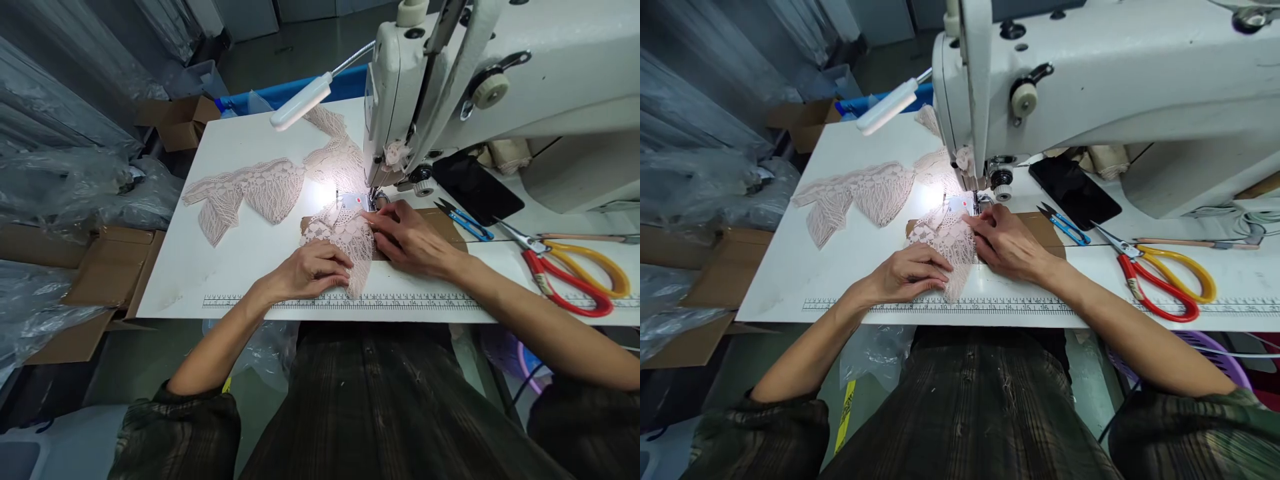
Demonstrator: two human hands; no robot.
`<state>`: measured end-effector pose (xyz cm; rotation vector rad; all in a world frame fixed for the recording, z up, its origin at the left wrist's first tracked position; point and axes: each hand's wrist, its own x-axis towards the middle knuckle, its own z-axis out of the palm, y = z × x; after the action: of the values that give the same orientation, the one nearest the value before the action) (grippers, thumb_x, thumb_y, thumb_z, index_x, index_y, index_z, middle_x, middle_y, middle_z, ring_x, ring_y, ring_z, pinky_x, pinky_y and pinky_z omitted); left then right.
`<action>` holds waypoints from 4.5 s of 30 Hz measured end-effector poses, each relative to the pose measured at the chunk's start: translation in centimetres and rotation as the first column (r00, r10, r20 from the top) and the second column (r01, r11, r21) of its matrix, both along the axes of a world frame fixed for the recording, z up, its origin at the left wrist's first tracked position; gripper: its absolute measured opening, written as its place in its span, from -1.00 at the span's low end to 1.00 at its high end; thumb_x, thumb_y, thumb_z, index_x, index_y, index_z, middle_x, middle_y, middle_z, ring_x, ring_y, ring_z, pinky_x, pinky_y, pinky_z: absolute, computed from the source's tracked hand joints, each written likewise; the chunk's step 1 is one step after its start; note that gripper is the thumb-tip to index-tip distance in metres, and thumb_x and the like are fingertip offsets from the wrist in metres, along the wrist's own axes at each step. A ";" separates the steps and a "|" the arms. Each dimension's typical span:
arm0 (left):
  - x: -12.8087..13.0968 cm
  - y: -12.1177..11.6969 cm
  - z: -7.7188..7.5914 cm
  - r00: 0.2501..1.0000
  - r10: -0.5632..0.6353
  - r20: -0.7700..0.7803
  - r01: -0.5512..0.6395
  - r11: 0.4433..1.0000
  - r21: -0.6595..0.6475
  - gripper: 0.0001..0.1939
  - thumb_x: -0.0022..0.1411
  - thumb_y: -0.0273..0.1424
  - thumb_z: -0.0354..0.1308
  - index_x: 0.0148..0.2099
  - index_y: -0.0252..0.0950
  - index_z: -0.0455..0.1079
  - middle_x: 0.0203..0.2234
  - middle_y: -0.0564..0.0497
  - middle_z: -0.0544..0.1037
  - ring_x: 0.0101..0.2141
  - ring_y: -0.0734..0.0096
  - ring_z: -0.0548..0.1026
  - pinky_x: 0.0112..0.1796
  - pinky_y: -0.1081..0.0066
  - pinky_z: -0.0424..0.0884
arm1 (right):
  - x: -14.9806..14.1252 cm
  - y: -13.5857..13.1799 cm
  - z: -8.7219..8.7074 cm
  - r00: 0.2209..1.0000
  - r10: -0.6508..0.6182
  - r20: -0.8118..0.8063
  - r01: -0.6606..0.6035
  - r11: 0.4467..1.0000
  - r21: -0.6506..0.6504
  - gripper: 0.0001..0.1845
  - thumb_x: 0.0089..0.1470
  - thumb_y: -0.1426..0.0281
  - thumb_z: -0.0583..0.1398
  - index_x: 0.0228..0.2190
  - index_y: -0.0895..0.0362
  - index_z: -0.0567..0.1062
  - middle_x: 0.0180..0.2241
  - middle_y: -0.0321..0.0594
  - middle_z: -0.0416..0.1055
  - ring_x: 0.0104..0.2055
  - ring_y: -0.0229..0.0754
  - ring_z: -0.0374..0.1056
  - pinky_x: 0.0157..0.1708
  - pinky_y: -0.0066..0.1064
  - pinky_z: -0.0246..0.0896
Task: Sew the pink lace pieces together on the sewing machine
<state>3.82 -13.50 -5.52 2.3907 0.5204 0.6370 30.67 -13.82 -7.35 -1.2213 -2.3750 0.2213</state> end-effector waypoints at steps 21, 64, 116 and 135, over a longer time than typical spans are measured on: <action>-0.5 -1.6 0.0 0.998 0.027 -0.048 -0.008 0.935 0.356 -0.75 0.33 -0.19 0.31 -0.05 -0.23 0.55 -0.01 -0.12 0.65 -0.12 0.28 0.62 -0.12 0.22 0.53 | 0.8 0.1 -0.1 1.000 -0.004 0.000 0.004 0.999 -0.037 -0.50 0.34 0.23 -0.05 0.20 0.03 0.40 0.06 0.05 0.34 0.12 0.09 0.29 0.18 0.07 0.29; 3.7 7.0 0.3 0.909 0.260 -0.326 -0.100 0.894 0.436 -0.78 0.43 -0.30 0.14 -0.27 -0.31 0.38 -0.20 -0.12 0.50 -0.24 0.28 0.43 -0.19 0.23 0.37 | 2.5 1.3 2.6 0.960 -0.165 -0.227 0.043 0.885 -0.463 -0.42 0.21 0.08 0.13 0.12 0.13 0.56 -0.10 -0.07 0.57 -0.15 -0.08 0.49 -0.03 -0.15 0.44; 4.4 4.6 -1.1 0.926 0.370 0.081 -0.332 0.896 -0.295 -0.37 0.25 -0.19 0.32 0.26 -0.32 0.26 -0.23 -0.08 0.67 -0.37 0.44 0.58 -0.44 0.45 0.42 | -1.0 2.4 1.0 0.591 -0.488 -0.642 -0.124 0.732 -0.670 -0.29 -0.22 0.01 0.50 -0.11 0.18 0.56 -0.33 -0.14 0.57 -0.26 -0.15 0.52 -0.17 -0.23 0.51; 5.0 6.9 -1.3 0.929 0.370 -0.016 -0.359 0.910 0.208 -0.66 0.33 -0.39 0.26 0.10 -0.32 0.32 -0.30 -0.03 0.65 -0.28 0.30 0.59 -0.18 0.21 0.48 | 2.3 0.0 0.6 0.954 0.210 -0.213 -0.230 0.970 -0.075 -0.65 0.24 0.39 0.13 -0.04 0.03 0.64 0.03 -0.16 0.57 0.13 -0.01 0.43 0.19 0.05 0.30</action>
<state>8.87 -6.56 -6.81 2.5262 0.9860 0.8196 32.94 -13.78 -6.72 -0.9232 -2.3388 0.5169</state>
